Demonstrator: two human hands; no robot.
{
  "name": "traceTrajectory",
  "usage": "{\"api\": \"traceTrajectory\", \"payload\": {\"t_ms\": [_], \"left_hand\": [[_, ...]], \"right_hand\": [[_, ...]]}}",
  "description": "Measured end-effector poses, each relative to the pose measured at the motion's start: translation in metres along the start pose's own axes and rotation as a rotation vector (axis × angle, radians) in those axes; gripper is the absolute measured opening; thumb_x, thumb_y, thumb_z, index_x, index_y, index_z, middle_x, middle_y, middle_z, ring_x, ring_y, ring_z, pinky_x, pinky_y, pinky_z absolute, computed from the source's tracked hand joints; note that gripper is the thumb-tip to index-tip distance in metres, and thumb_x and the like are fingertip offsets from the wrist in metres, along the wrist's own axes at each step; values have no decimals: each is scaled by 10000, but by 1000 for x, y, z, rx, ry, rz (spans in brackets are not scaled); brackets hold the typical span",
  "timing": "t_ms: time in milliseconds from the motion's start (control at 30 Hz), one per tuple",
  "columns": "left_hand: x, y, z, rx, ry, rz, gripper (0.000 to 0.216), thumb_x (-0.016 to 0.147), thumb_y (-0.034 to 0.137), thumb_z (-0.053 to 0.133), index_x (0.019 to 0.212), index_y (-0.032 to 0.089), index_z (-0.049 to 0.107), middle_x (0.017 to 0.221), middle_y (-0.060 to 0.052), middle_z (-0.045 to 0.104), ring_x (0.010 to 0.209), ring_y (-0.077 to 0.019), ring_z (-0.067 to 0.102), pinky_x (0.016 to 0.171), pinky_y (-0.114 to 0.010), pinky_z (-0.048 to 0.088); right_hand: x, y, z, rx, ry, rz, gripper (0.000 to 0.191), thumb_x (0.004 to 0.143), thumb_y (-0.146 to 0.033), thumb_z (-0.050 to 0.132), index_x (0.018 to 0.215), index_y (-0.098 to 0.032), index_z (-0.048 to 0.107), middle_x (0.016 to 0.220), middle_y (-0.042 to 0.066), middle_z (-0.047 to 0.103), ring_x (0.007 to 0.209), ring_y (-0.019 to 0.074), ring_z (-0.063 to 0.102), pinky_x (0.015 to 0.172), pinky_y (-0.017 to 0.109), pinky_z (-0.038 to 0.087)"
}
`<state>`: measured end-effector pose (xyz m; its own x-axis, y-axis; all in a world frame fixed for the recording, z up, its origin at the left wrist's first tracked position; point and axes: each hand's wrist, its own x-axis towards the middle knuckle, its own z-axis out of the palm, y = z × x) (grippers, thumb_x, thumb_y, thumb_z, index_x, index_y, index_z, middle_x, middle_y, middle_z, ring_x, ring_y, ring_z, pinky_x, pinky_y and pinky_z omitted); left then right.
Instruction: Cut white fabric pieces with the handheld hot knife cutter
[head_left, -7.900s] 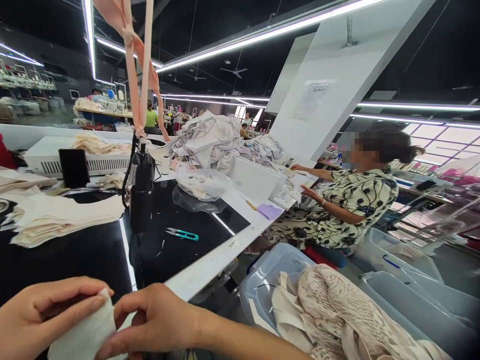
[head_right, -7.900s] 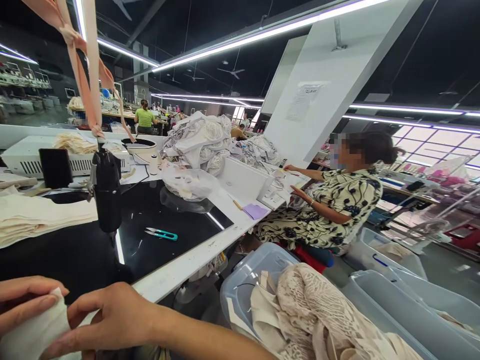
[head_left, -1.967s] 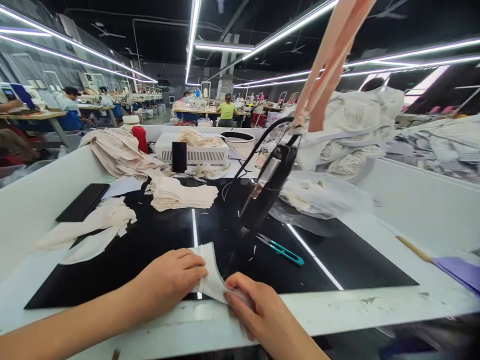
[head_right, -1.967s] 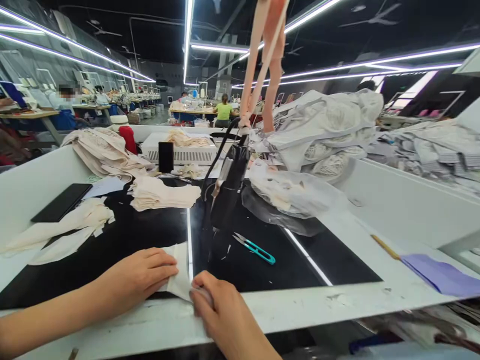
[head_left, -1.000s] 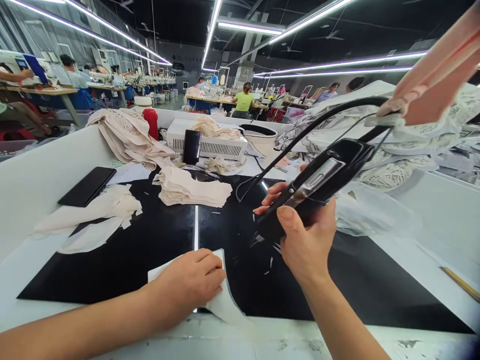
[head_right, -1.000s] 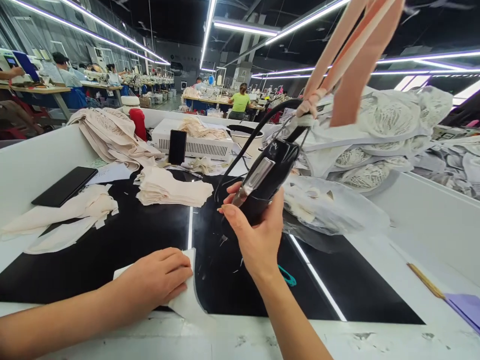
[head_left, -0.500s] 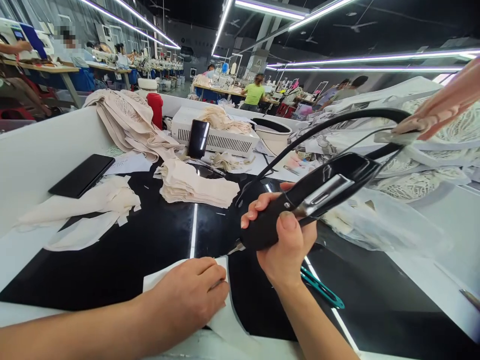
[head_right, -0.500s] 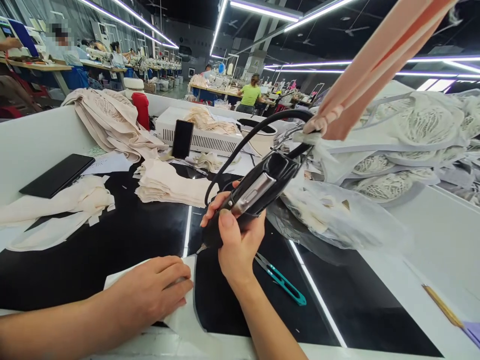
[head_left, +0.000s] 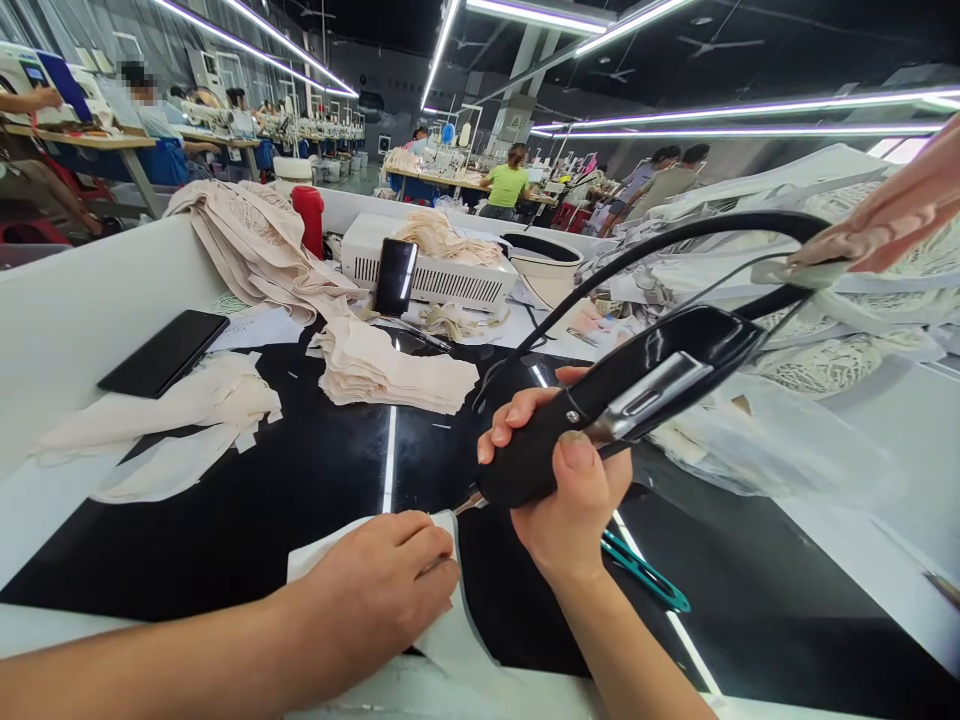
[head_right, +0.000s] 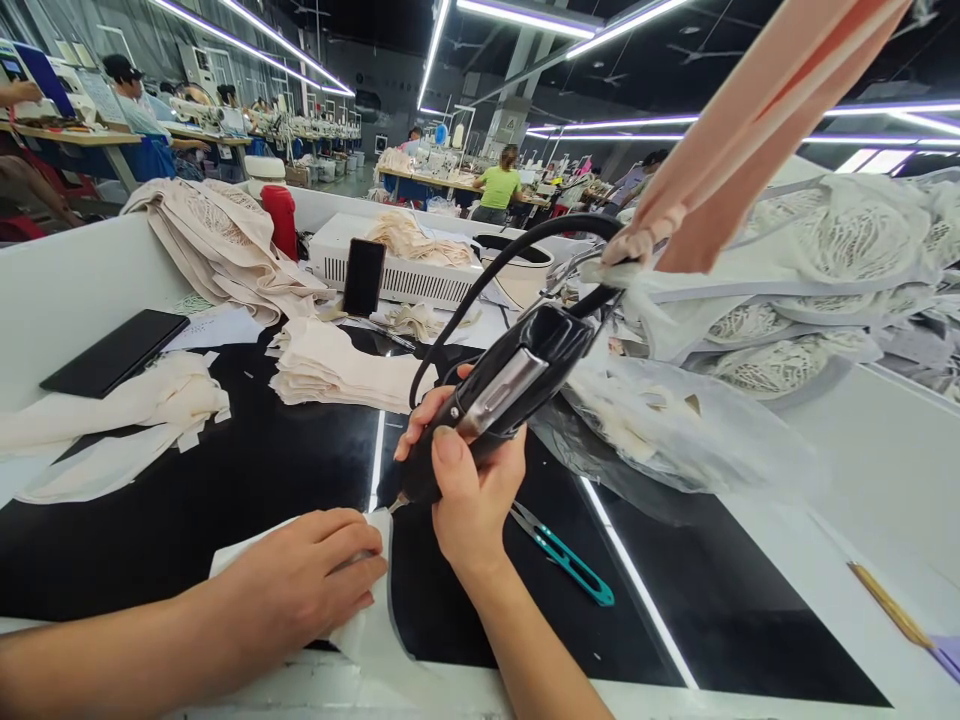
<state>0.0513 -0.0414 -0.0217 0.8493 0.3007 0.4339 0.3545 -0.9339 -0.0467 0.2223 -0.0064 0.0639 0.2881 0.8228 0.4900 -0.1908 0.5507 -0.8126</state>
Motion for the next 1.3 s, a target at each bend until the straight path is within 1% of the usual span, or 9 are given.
{"api": "traceTrajectory", "payload": {"t_ms": [133,167,300,367,567,700,833,1067,1300], "left_hand": [[2,2,-8,23,47,-51,119,1018,89,647,942,181,653,1074,-66,732,959,-204,694,780,-312,568],[3,2,-9,32,67,-61,118,1015,84,647,941,174,666,1099,-71,740,991,-206,699,807,-307,569],[2,3,-11,87,106,-8,156,1038,64,619,948,147,716,1080,-52,764,1165,-204,688,1082,-307,503],[0,4,-9,112,99,6,177,1046,50,591,972,136,727,1080,-46,772,1163,-196,692,1119,-312,479],[0,6,-8,128,141,-39,241,1058,39,504,1007,124,723,1177,-86,781,1098,-201,715,1058,-329,516],[1,6,-9,127,133,-27,237,1063,46,518,1000,127,732,1101,-58,781,1079,-199,717,1049,-324,519],[1,5,-8,133,98,1,208,1073,66,555,1010,129,744,1049,-32,778,1133,-197,706,1095,-323,493],[2,6,-8,138,97,-42,268,1154,249,510,1199,92,722,1174,-71,798,1113,-185,714,1024,-320,502],[4,5,-11,178,121,-52,333,1162,282,489,1142,86,757,1154,-88,808,1092,-191,710,973,-322,502]], "right_hand": [[-1,2,0,4,16,-13,577,767,-596,884,1148,-310,558,776,-54,594,584,143,563,474,268,518],[-1,2,0,4,11,-21,575,770,-594,884,1149,-308,559,770,-55,601,577,142,565,473,268,522],[-1,2,-1,-25,-22,-40,543,812,-593,854,1160,-311,546,776,-60,608,549,135,571,482,276,529],[-1,2,-2,-41,-38,-47,535,826,-601,838,1167,-317,539,786,-61,600,549,136,572,486,281,526],[-1,2,-2,-19,-33,-56,521,826,-583,849,1162,-314,555,779,-64,609,548,136,572,482,278,529],[-1,2,-1,-3,-14,-47,546,802,-578,874,1161,-306,566,773,-58,614,552,139,572,478,278,528],[-1,2,-1,-30,-13,-48,557,796,-602,868,1157,-315,555,774,-59,602,550,145,572,482,289,524],[0,3,-2,-57,-32,-63,523,832,-598,831,1165,-320,539,787,-61,589,555,144,574,488,288,522],[0,3,-1,-30,-20,-53,546,808,-595,862,1157,-311,552,774,-61,608,550,141,571,481,286,526]]}}
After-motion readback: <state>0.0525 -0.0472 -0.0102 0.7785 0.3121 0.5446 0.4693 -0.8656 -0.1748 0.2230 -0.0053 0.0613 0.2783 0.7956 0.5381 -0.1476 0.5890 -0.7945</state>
